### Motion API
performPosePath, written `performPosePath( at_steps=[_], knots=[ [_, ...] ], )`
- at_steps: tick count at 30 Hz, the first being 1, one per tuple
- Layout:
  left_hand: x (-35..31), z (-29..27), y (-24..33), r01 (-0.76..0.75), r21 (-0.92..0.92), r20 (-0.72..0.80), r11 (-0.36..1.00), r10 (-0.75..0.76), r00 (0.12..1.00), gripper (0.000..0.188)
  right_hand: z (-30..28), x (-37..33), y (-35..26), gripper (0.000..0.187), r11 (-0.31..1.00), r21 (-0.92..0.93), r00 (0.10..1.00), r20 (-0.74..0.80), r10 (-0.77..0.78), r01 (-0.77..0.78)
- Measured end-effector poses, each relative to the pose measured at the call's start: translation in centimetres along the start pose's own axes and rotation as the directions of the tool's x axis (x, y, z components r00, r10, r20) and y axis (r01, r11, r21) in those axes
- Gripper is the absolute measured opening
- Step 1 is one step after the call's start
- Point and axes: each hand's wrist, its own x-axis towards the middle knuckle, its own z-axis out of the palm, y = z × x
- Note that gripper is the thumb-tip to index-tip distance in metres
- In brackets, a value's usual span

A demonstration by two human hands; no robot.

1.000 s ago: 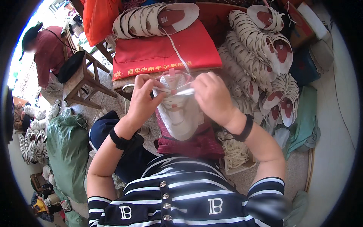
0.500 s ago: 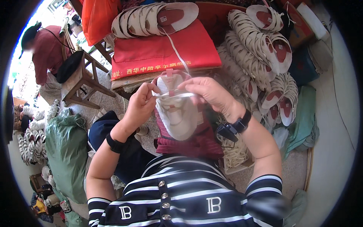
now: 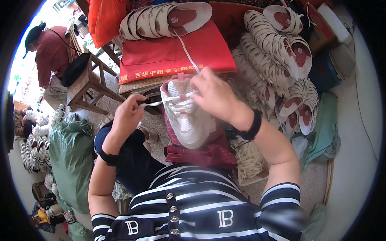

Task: The person sits on the floor and laces a white sneaker by hand. They thread the white shoelaces through the eyelets, pull them tight, and tie a knot at the top.

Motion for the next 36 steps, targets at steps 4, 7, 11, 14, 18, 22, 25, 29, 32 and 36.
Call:
performPosePath(
  at_steps=[4, 7, 11, 14, 18, 22, 25, 29, 32, 36],
  knots=[
    [-0.9, 1.0, 0.6, -0.067, -0.078, 0.246, 0.995, 0.085, 0.966, 0.030, -0.2, 0.5, -0.5, 0.015, 0.997, -0.037, 0.989, 0.137, -0.061, 0.066],
    [-2.0, 1.4, 0.9, -0.093, -0.078, 0.393, 0.993, 0.116, 0.912, 0.026, 0.4, 0.0, -0.5, 0.015, 0.988, -0.115, 0.993, 0.080, -0.091, 0.100],
    [-4.6, 1.2, 1.3, -0.241, 0.121, 0.431, 0.963, 0.168, 0.886, 0.019, 1.0, -1.1, 0.1, 0.014, 0.910, -0.354, 0.975, 0.025, -0.220, 0.215],
    [-5.8, 0.2, -0.6, -0.150, 0.276, 0.396, 0.949, 0.031, 0.918, 0.016, 0.4, -1.6, 1.4, 0.013, 0.837, -0.454, 0.947, 0.046, -0.319, 0.304],
    [-6.9, -2.0, -0.3, -0.129, 0.179, 0.352, 0.975, 0.059, 0.934, 0.015, 0.8, -1.3, 2.2, 0.013, 0.833, -0.453, 0.935, 0.002, -0.355, 0.318],
    [-5.8, -3.9, 0.5, -0.020, 0.009, 0.531, 1.000, 0.012, 0.847, 0.018, 2.2, -0.9, 1.8, 0.015, 0.932, -0.326, 0.970, -0.125, -0.209, 0.159],
    [-4.1, -6.4, 1.2, 0.226, -0.214, 0.549, 0.950, -0.074, 0.833, 0.021, 1.8, -1.3, 1.2, 0.019, 0.961, -0.262, 0.989, -0.088, -0.120, 0.093],
    [-2.5, -5.1, -0.5, 0.125, -0.708, 0.242, 0.695, 0.073, 0.967, 0.027, -0.7, -1.2, 0.4, 0.015, 0.985, -0.133, 0.990, -0.076, -0.118, 0.107],
    [-0.4, -3.6, -1.5, 0.098, -0.958, 0.120, 0.270, 0.069, 0.990, 0.027, -0.5, -2.1, 1.1, 0.009, 0.855, 0.426, 0.954, 0.188, 0.235, -0.295],
    [2.2, -2.7, -2.0, 0.075, -0.948, 0.087, -0.308, -0.026, 0.996, 0.026, -1.1, -2.3, 1.9, 0.013, 0.330, 0.653, 0.729, 0.571, 0.376, -0.682]
  ],
)
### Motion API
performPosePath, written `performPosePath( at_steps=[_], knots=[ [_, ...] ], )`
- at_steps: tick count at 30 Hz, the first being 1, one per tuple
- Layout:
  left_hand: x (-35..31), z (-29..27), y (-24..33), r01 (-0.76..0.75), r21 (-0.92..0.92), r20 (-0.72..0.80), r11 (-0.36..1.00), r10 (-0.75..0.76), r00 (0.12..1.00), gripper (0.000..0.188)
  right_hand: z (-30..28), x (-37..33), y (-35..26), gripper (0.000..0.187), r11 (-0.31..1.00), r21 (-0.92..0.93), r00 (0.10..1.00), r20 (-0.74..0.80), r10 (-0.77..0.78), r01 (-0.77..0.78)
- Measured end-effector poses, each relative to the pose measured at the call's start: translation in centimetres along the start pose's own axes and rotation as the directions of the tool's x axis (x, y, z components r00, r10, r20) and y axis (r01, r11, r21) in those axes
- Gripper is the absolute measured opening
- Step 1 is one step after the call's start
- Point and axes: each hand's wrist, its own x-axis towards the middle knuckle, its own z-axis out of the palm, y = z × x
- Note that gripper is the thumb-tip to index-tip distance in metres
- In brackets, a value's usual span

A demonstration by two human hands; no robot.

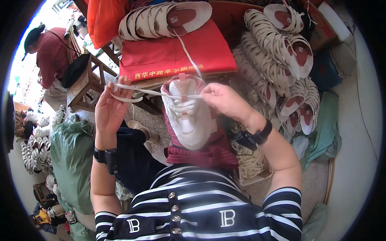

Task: The person sits on the floor and laces a white sneaker by hand. They thread the white shoelaces through the eyelets, pull them tight, and tie a knot at the top.

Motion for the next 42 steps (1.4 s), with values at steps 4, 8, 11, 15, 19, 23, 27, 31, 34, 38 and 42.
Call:
performPosePath(
  at_steps=[4, 8, 11, 15, 19, 23, 27, 31, 34, 38, 42],
  knots=[
    [1.1, -5.4, 2.9, -0.039, -0.196, -0.023, 0.980, 0.035, 0.999, 0.022, -1.7, 0.3, 1.4, 0.014, 0.958, -0.219, 0.982, -0.005, -0.191, 0.185],
    [1.1, -6.0, 4.2, -0.069, -0.173, -0.089, 0.983, 0.055, 0.995, 0.020, -2.6, -0.7, 1.6, 0.014, 0.889, -0.395, 0.958, -0.070, -0.279, 0.230],
    [1.0, -7.2, 5.8, -0.133, -0.177, -0.128, 0.975, 0.112, 0.986, 0.020, -3.6, -1.0, 2.2, 0.014, 0.766, -0.596, 0.924, -0.098, -0.370, 0.243],
    [0.5, -10.5, 8.7, -0.219, -0.170, -0.246, 0.961, 0.174, 0.953, 0.021, -7.0, -1.6, 4.5, 0.008, 0.316, -0.891, 0.792, 0.074, -0.607, 0.325],
    [-0.5, -12.6, 10.5, -0.327, -0.033, -0.364, 0.944, 0.294, 0.884, 0.024, -8.4, -2.6, 6.6, 0.009, 0.322, -0.946, 0.773, -0.216, -0.597, -0.016],
    [-1.2, -12.0, 10.3, -0.266, 0.208, -0.442, 0.941, 0.333, 0.833, 0.024, -10.3, -2.5, 8.3, 0.016, 0.937, 0.135, 0.741, -0.652, -0.160, 0.321],
    [-1.0, -8.6, 7.5, -0.152, 0.702, -0.330, 0.696, 0.508, 0.796, 0.027, -16.8, -3.4, 11.7, 0.014, 0.567, 0.578, 0.581, -0.789, 0.202, 0.587],
    [-0.9, -4.9, 1.7, -0.226, 0.872, -0.015, 0.434, 0.484, 0.875, 0.026, -15.9, -3.8, 12.0, 0.017, 0.735, 0.466, 0.564, -0.814, 0.138, 0.492],
    [-0.6, -2.6, -2.0, -0.213, 0.915, 0.070, 0.343, 0.385, 0.920, 0.026, -9.4, -3.1, 7.4, 0.025, 0.915, 0.280, 0.704, -0.710, -0.007, 0.291],
    [-0.2, 0.3, -5.5, -0.145, 0.822, 0.025, 0.550, 0.220, 0.975, 0.028, -2.1, -1.2, 3.2, 0.037, 0.944, 0.176, 0.881, -0.438, -0.177, 0.278],
    [0.3, 1.0, -8.3, -0.021, 0.792, -0.058, 0.610, 0.109, 0.992, 0.026, 0.9, 0.0, 2.9, 0.024, 0.971, 0.146, 0.950, -0.276, -0.143, 0.189]
  ],
)
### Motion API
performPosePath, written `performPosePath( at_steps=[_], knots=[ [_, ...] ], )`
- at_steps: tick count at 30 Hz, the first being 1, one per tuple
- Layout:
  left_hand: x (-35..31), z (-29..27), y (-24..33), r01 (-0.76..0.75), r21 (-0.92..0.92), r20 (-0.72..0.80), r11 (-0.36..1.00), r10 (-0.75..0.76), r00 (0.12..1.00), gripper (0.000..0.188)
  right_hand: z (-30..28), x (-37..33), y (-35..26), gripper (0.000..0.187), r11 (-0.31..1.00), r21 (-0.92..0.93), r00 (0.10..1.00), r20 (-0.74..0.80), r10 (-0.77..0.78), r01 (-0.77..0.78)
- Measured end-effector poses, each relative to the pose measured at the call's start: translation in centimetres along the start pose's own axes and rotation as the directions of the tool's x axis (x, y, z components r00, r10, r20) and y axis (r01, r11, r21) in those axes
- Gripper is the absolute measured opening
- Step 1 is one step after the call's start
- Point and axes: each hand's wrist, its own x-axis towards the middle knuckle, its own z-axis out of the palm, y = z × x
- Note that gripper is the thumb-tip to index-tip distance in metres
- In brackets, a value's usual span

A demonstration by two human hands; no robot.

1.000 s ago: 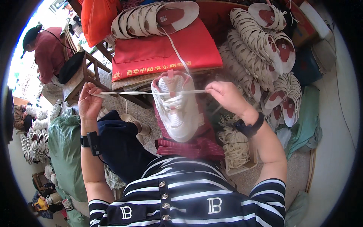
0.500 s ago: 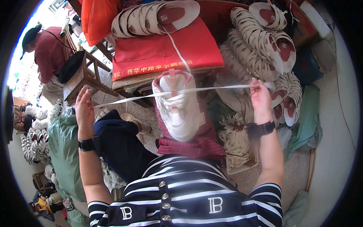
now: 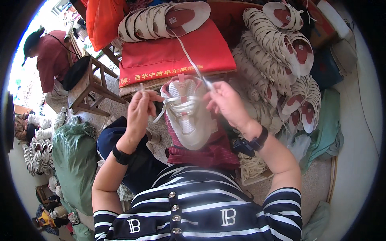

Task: The person sits on the floor and laces a white sneaker by hand. They thread the white shoelaces through the eyelets, pull them tight, and tie a knot at the top.

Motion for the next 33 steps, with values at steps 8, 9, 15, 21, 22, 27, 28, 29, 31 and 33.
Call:
performPosePath(
  at_steps=[8, 9, 15, 21, 22, 27, 28, 29, 31, 33],
  knots=[
    [-1.2, 1.1, -1.2, 0.188, 0.028, 0.151, 0.982, -0.190, 0.970, 0.034, 0.5, -0.6, 0.9, 0.017, 0.936, -0.348, 0.989, 0.151, -0.002, 0.055],
    [-1.3, 1.2, -1.1, 0.191, 0.065, 0.138, 0.979, -0.199, 0.970, 0.034, 0.4, -0.6, 1.3, 0.017, 0.937, -0.336, 0.987, 0.156, -0.039, 0.090],
    [-1.4, 1.3, -0.4, 0.179, 0.177, 0.098, 0.968, -0.198, 0.975, 0.036, 0.8, -1.2, 0.3, 0.020, 0.940, -0.331, 0.994, 0.094, -0.051, 0.080],
    [-1.1, 0.9, -0.9, 0.184, 0.183, 0.216, 0.966, -0.222, 0.951, 0.037, 0.8, -0.4, 0.3, 0.021, 0.922, -0.379, 0.997, 0.057, -0.055, 0.072],
    [-0.9, 1.0, -0.8, 0.189, 0.175, 0.223, 0.966, -0.226, 0.948, 0.038, 0.5, 0.0, 0.4, 0.022, 0.916, -0.399, 0.998, 0.050, -0.030, 0.047],
    [-0.5, 0.9, -0.6, 0.274, 0.161, 0.227, 0.948, -0.305, 0.925, 0.036, 0.3, 1.4, 0.0, 0.022, 0.799, -0.570, 0.981, 0.083, -0.173, 0.189],
    [-0.3, 0.6, -1.0, 0.288, 0.146, 0.228, 0.946, -0.315, 0.921, 0.035, 0.6, 1.4, -0.6, 0.022, 0.710, -0.664, 0.969, 0.101, -0.223, 0.233],
    [-0.2, 0.4, -1.2, 0.303, 0.131, 0.232, 0.944, -0.327, 0.916, 0.035, 1.1, 1.2, -1.6, 0.020, 0.572, -0.759, 0.940, 0.156, -0.303, 0.311],
    [0.3, 0.2, -0.9, 0.298, 0.188, 0.226, 0.936, -0.336, 0.914, 0.034, 2.0, 0.9, -3.2, 0.018, 0.246, -0.868, 0.851, 0.301, -0.431, 0.431],
    [0.8, 0.7, -0.4, 0.262, 0.264, 0.207, 0.928, -0.320, 0.925, 0.033, 2.2, 1.4, -2.8, 0.015, 0.130, -0.868, 0.814, 0.385, -0.435, 0.479]
  ],
)
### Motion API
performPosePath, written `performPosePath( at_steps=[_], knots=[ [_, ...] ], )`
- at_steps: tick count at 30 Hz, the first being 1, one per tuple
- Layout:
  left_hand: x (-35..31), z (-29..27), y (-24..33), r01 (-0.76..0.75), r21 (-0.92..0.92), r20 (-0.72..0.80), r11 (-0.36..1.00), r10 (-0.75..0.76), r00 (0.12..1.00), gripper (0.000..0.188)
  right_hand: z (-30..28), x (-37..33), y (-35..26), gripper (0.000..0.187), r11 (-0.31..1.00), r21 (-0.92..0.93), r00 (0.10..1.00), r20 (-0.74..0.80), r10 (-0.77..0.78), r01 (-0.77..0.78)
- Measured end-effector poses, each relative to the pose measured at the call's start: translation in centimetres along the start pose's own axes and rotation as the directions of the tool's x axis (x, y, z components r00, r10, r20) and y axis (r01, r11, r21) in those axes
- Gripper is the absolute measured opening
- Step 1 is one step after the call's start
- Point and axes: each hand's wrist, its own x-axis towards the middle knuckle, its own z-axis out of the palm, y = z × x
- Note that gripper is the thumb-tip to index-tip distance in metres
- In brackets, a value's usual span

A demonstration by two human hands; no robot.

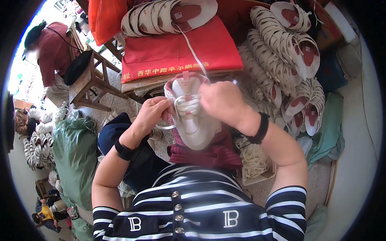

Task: The person sits on the floor and laces a white sneaker by hand. They thread the white shoelaces through the eyelets, pull them tight, and tie a knot at the top.

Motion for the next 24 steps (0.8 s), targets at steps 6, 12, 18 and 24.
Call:
performPosePath(
  at_steps=[6, 12, 18, 24],
  knots=[
    [0.3, 0.8, 2.0, -0.325, 0.830, 0.068, 0.453, 0.496, 0.866, 0.032, -1.6, 0.6, 0.2, 0.013, 0.970, -0.176, 0.978, 0.153, -0.139, 0.165],
    [-0.4, -0.7, 6.1, -0.431, 0.842, 0.194, 0.325, 0.562, 0.804, 0.017, -3.7, 1.9, 0.9, 0.031, 0.958, 0.082, 0.954, 0.094, -0.283, 0.276],
    [1.4, -2.9, 5.9, -0.551, 0.620, 0.416, 0.558, 0.362, 0.834, 0.024, -3.4, 3.6, 3.2, 0.027, 0.939, 0.229, 0.918, 0.246, -0.311, 0.256],
    [0.7, -4.7, 5.5, -0.505, 0.530, 0.406, 0.681, 0.319, 0.856, 0.029, -2.2, 2.3, 4.5, 0.029, 0.933, 0.287, 0.943, 0.184, -0.276, 0.216]
  ],
)
